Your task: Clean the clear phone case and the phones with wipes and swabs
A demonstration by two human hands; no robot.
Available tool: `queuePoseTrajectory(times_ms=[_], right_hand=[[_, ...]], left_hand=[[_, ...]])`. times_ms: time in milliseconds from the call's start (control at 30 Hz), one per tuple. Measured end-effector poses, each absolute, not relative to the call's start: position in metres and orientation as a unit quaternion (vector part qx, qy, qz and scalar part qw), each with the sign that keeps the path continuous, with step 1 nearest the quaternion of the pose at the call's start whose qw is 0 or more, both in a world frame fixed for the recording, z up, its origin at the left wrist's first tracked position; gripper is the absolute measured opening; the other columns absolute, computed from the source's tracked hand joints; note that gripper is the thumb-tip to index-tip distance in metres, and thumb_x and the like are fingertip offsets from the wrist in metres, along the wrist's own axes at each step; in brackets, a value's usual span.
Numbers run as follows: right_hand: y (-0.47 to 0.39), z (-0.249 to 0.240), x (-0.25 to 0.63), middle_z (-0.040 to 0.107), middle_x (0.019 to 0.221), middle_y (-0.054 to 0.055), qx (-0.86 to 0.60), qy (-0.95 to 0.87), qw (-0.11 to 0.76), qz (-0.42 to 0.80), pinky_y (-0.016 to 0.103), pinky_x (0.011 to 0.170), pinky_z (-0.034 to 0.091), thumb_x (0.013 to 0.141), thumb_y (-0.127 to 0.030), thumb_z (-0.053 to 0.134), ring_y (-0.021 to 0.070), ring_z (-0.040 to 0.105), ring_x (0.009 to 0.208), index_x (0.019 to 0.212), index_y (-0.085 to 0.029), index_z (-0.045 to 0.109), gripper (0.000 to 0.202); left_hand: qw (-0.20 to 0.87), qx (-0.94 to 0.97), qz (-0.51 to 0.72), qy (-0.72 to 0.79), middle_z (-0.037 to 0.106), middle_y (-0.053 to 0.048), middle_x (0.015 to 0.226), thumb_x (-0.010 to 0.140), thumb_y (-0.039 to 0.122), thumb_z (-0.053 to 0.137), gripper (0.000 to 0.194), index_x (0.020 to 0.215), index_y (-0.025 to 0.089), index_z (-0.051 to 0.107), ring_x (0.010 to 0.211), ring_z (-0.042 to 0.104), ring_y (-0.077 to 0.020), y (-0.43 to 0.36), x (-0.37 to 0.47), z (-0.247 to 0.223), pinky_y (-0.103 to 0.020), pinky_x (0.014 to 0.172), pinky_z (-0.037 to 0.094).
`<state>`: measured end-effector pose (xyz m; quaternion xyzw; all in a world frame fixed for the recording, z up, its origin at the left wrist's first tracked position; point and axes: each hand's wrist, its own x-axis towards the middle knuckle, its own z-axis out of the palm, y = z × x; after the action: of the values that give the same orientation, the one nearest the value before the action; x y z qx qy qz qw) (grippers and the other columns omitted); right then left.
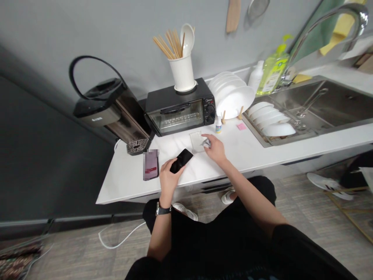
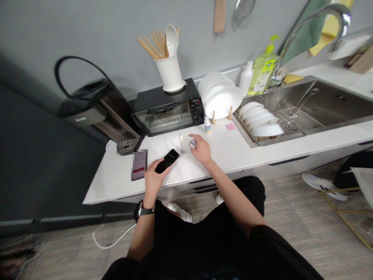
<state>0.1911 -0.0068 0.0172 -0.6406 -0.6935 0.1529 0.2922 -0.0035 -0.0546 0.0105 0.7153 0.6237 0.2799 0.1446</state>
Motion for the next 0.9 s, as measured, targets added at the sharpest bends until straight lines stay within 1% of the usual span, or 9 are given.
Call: queuePoseTrajectory(times_ms=[100, 167, 300, 433, 533, 600, 700, 800, 900], right_hand=[[-0.031, 0.021, 0.202, 0.044, 0.105, -0.002, -0.579, -0.732, 0.308, 0.185, 0.021, 0.076, 0.033, 0.063, -0.017, 0.046, 0.0116, 0.043, 0.088, 0.111, -0.023, 0.032, 0.050], [-0.043, 0.020, 0.210, 0.049, 0.096, -0.004, -0.538, -0.743, 0.326, 0.230, 0.022, 0.073, 0.036, 0.063, -0.022, 0.048, 0.0117, 0.046, 0.082, 0.108, -0.025, 0.036, 0.047], [-0.051, 0.013, 0.223, 0.055, 0.077, -0.002, -0.552, -0.695, 0.362, 0.285, 0.026, 0.068, 0.038, 0.064, -0.028, 0.046, 0.0142, 0.049, 0.072, 0.086, -0.027, 0.053, 0.023], [-0.045, 0.004, 0.230, 0.055, 0.071, -0.001, -0.557, -0.659, 0.420, 0.281, 0.026, 0.065, 0.039, 0.064, -0.034, 0.046, 0.0142, 0.050, 0.067, 0.073, -0.026, 0.055, 0.015], [-0.041, -0.005, 0.227, 0.055, 0.070, -0.002, -0.555, -0.634, 0.459, 0.284, 0.025, 0.061, 0.039, 0.063, -0.039, 0.046, 0.0137, 0.050, 0.066, 0.072, -0.025, 0.054, 0.019], [-0.039, -0.013, 0.224, 0.054, 0.063, -0.002, -0.573, -0.608, 0.464, 0.293, 0.024, 0.052, 0.038, 0.063, -0.042, 0.044, 0.0128, 0.049, 0.057, 0.072, -0.023, 0.054, 0.023], [-0.038, -0.023, 0.220, 0.051, 0.052, -0.002, -0.610, -0.565, 0.456, 0.318, 0.023, 0.041, 0.032, 0.063, -0.046, 0.041, 0.0109, 0.044, 0.045, 0.069, -0.020, 0.054, 0.029], [-0.037, -0.028, 0.220, 0.052, 0.054, -0.001, -0.624, -0.544, 0.442, 0.346, 0.023, 0.040, 0.030, 0.064, -0.047, 0.040, 0.0115, 0.044, 0.045, 0.067, -0.018, 0.054, 0.033], [-0.037, -0.030, 0.225, 0.054, 0.058, 0.000, -0.627, -0.555, 0.425, 0.342, 0.024, 0.044, 0.033, 0.064, -0.045, 0.040, 0.0137, 0.047, 0.052, 0.067, -0.018, 0.054, 0.031]], left_hand=[[0.277, 0.726, 0.292, 0.557, 0.049, -0.001, 0.102, 0.070, 0.036, 0.039, 0.031, 0.098, 0.024, 0.045, 0.094, 0.044, -0.0170, -0.051, 0.005, 0.013, -0.032, 0.084, 0.033], [0.342, 0.732, 0.290, 0.513, 0.052, -0.001, 0.098, 0.070, 0.035, 0.039, 0.030, 0.097, 0.023, 0.047, 0.090, 0.047, -0.0166, -0.048, 0.015, 0.014, -0.032, 0.081, 0.036], [0.404, 0.746, 0.270, 0.456, 0.054, -0.001, 0.094, 0.071, 0.034, 0.038, 0.029, 0.094, 0.021, 0.050, 0.084, 0.050, -0.0168, -0.042, 0.035, 0.019, -0.030, 0.074, 0.040], [0.435, 0.756, 0.251, 0.419, 0.053, -0.001, 0.096, 0.071, 0.032, 0.037, 0.029, 0.097, 0.021, 0.047, 0.084, 0.049, -0.0166, -0.043, 0.040, 0.025, -0.029, 0.073, 0.041], [0.395, 0.765, 0.268, 0.432, 0.047, -0.001, 0.104, 0.067, 0.029, 0.044, 0.038, 0.104, 0.024, 0.038, 0.093, 0.044, -0.0169, -0.050, 0.039, 0.024, -0.030, 0.081, 0.036], [0.333, 0.766, 0.285, 0.470, 0.043, -0.001, 0.107, 0.065, 0.029, 0.047, 0.044, 0.107, 0.026, 0.034, 0.098, 0.040, -0.0172, -0.055, 0.039, 0.021, -0.032, 0.085, 0.033], [0.254, 0.775, 0.273, 0.511, 0.039, -0.001, 0.110, 0.062, 0.028, 0.051, 0.054, 0.110, 0.030, 0.027, 0.101, 0.036, -0.0187, -0.060, 0.041, 0.012, -0.034, 0.085, 0.033], [0.199, 0.789, 0.264, 0.518, 0.036, -0.002, 0.111, 0.063, 0.022, 0.050, 0.059, 0.114, 0.029, 0.021, 0.102, 0.035, -0.0191, -0.059, 0.042, 0.004, -0.034, 0.085, 0.033], [0.171, 0.807, 0.256, 0.504, 0.038, -0.004, 0.109, 0.066, 0.021, 0.048, 0.055, 0.114, 0.026, 0.023, 0.100, 0.037, -0.0194, -0.054, 0.040, -0.002, -0.033, 0.084, 0.033]])
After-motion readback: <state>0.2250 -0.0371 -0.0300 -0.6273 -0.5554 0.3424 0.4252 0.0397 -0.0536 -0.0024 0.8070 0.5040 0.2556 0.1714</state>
